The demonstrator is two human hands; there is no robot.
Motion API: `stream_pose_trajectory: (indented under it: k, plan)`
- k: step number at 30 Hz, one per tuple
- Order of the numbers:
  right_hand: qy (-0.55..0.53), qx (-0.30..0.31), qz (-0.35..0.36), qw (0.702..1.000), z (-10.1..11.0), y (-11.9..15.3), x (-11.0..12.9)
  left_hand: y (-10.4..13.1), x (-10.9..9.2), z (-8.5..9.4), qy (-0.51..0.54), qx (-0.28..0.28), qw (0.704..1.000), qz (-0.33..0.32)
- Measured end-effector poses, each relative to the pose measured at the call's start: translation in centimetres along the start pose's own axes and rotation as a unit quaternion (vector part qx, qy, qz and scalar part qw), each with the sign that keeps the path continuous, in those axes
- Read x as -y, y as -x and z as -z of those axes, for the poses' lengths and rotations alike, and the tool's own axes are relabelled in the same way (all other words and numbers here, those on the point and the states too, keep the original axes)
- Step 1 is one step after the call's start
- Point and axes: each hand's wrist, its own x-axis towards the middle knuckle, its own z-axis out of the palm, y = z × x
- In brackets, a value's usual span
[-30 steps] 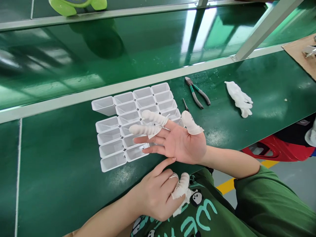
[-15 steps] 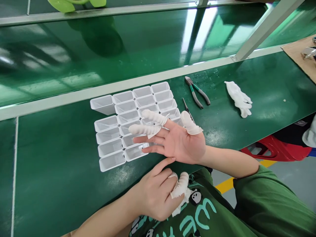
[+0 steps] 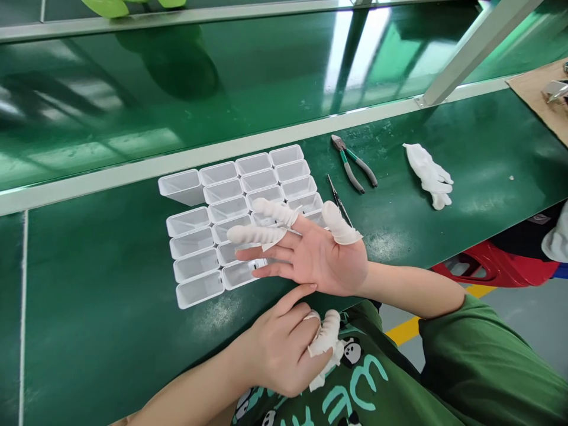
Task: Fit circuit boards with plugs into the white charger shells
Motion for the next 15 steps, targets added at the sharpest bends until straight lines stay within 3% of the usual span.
stream_pose_trajectory:
  k: [4, 9, 15]
  plan:
    - [-0.002, -0.022, -0.014, 1.000, -0.06, 0.00, -0.35, -0.08, -0.22, -0.04, 0.023, 0.009, 1.000, -0.001]
    - [-0.007, 0.024, 0.009, 1.000, 0.22, -0.01, -0.84, -0.35, -0.50, -0.23, 0.030, 0.019, 0.999, -0.002]
    - [0.000, 0.036, 0.004, 0.999, 0.38, -0.09, -0.85, -0.24, -0.76, -0.61, 0.054, 0.016, 0.998, -0.018]
